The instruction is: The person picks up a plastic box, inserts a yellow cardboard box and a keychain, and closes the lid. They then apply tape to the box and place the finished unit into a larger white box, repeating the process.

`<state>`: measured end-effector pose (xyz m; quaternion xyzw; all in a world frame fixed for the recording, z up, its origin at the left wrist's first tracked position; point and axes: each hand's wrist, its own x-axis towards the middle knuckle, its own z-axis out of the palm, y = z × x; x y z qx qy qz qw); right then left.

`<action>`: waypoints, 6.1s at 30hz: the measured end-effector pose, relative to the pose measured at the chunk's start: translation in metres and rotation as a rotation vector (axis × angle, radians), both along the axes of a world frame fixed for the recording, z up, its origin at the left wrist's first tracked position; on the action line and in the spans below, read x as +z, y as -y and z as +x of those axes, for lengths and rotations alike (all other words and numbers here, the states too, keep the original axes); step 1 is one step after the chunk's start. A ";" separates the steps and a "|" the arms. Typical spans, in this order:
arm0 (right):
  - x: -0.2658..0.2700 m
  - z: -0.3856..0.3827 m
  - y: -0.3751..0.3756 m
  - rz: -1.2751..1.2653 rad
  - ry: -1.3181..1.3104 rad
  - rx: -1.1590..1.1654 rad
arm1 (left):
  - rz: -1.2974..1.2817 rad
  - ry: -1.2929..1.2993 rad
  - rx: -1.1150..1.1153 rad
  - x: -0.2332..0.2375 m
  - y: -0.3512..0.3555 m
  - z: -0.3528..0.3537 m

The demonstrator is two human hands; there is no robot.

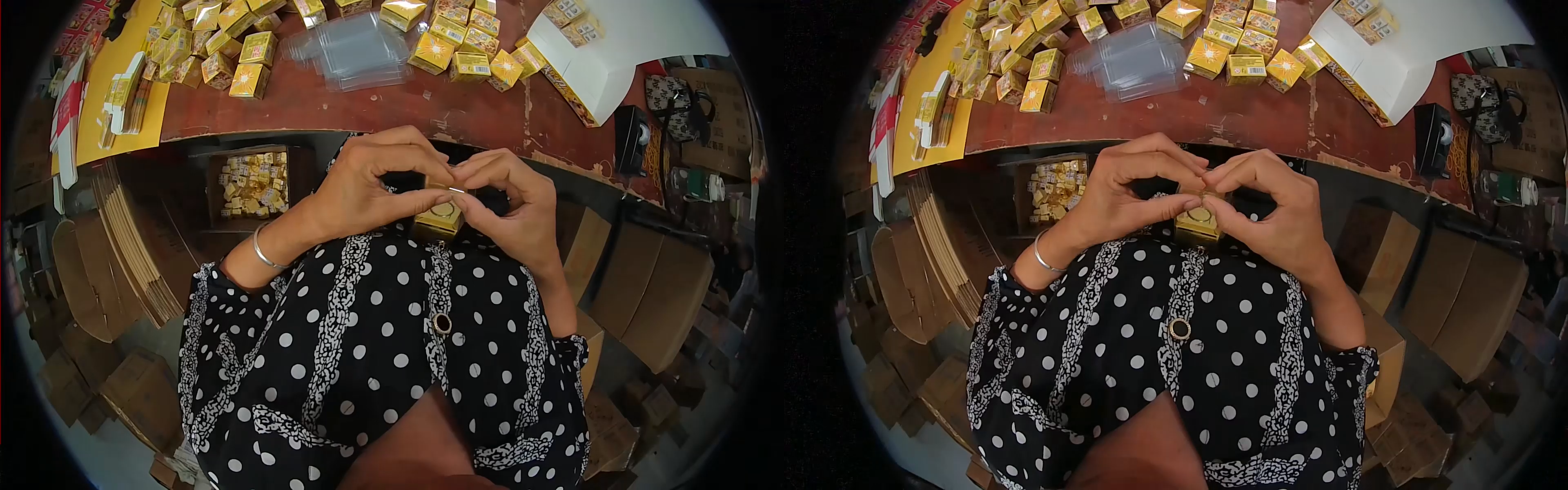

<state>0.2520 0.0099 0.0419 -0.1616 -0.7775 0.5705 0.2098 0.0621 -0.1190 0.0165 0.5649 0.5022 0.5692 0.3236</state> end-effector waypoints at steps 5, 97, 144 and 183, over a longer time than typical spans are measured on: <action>0.001 -0.001 -0.005 -0.130 0.053 -0.022 | -0.054 0.045 0.040 -0.002 -0.001 0.002; -0.112 0.261 -0.249 -0.213 -0.253 -1.031 | -0.084 0.493 -0.087 -0.014 -0.045 0.019; -0.009 -0.007 -0.059 0.817 -0.216 -0.146 | 0.132 0.208 0.177 0.001 -0.051 0.028; -0.039 0.250 -0.284 -0.231 0.367 -0.850 | -0.341 0.229 -0.226 -0.004 -0.078 0.029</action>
